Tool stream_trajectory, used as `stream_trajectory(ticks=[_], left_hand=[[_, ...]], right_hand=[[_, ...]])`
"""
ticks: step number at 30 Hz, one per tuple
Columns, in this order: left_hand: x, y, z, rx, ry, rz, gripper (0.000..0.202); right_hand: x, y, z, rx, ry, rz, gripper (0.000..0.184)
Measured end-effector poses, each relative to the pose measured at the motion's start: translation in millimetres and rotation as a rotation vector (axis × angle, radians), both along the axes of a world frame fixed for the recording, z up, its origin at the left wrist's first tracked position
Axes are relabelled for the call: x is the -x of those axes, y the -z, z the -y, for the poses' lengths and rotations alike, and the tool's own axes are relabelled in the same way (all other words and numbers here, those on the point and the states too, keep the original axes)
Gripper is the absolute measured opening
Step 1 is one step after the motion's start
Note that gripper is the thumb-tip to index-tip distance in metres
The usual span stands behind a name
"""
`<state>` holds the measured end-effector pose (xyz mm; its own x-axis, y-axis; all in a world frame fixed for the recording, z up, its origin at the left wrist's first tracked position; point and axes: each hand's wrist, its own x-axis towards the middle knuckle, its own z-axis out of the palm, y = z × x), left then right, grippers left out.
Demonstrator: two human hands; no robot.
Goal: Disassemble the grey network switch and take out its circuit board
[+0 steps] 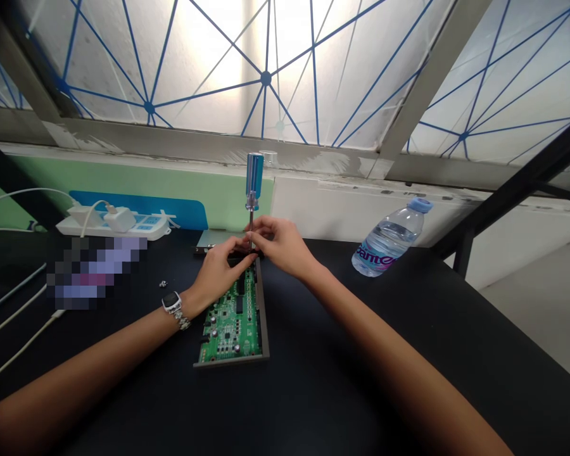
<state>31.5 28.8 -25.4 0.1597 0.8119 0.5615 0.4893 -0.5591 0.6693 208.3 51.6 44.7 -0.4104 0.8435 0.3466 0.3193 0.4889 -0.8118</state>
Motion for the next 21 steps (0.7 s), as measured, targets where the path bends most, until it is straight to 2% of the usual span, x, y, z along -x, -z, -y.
stream_trajectory(ticks=[5, 10, 13, 17, 21], left_hand=[[-0.2, -1.6, 0.0, -0.032, -0.053, -0.084, 0.018], [-0.1, -1.4, -1.9, 0.018, -0.01, -0.007, 0.012], [1.1, -2.7, -2.4, 0.064, 0.019, 0.04, 0.009], [3.1, -3.6, -3.5, 0.12, 0.097, 0.089, 0.013], [4.2, -4.3, -3.6, 0.111, 0.104, 0.02, 0.018]], right_hand=[[4.0, 1.6, 3.4, -0.047, 0.049, -0.01, 0.016], [8.3, 2.2, 6.2, -0.119, 0.117, -0.006, 0.021], [7.0, 2.6, 5.0, -0.149, 0.109, 0.006, 0.02], [2.8, -0.8, 3.6, -0.094, 0.022, 0.033, 0.026], [0.8, -7.3, 5.2, 0.069, -0.06, 0.018, 0.036]])
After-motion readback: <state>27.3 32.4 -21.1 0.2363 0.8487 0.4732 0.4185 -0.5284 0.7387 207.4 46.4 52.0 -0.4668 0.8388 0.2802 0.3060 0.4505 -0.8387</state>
